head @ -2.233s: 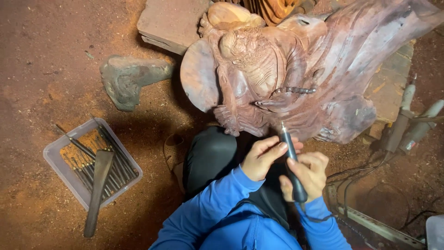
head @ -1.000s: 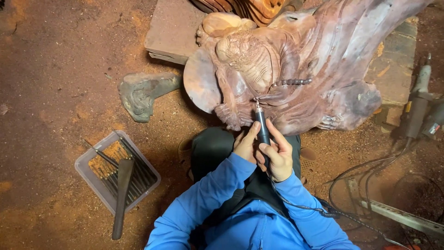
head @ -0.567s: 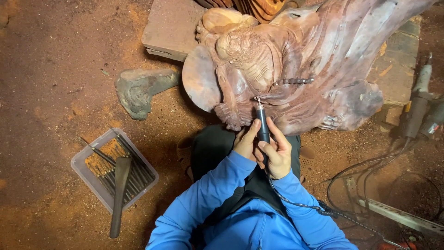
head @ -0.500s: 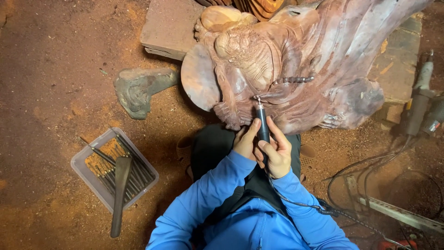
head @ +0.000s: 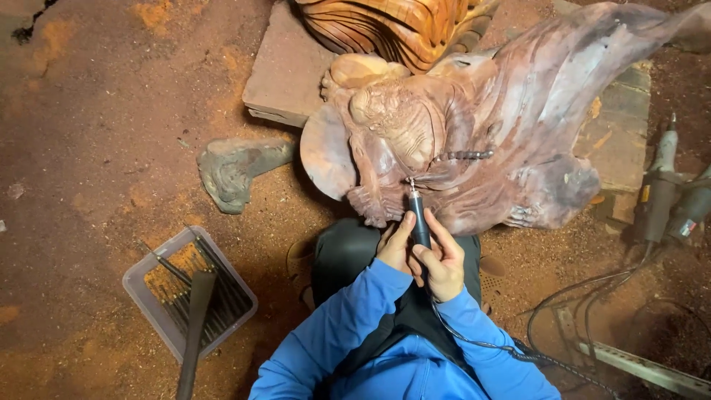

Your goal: Using a handheld rotary tool to carve fine details and textures into a large wooden statue

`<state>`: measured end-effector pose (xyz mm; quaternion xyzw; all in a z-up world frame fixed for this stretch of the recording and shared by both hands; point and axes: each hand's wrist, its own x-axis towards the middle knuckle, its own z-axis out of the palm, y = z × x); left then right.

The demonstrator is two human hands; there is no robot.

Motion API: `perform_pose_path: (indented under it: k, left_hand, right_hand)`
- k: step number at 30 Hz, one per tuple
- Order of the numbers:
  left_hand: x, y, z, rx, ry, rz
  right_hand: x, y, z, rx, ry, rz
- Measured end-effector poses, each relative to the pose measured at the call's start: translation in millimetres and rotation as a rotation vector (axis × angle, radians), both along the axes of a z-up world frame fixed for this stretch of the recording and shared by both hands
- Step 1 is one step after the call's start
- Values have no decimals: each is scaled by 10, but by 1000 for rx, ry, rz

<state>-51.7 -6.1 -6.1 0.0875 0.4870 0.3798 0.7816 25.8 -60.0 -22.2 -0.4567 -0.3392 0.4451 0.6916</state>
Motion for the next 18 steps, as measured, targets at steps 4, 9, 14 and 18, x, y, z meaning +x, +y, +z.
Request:
perform_pose_path:
  k: [4, 9, 14, 18]
  left_hand:
    - [3, 13, -14, 4, 14, -16]
    - [45, -26, -140, -35, 36, -21]
    - [128, -61, -334, -83, 74, -31]
    - [142, -55, -334, -116, 103, -32]
  right_hand:
    - [-8, -1, 4, -2, -5, -10]
    - [7, -20, -42, -7, -12, -29]
    - [12, -20, -75, -6, -23, -29]
    - [-18, -14, -81, 21, -6, -49]
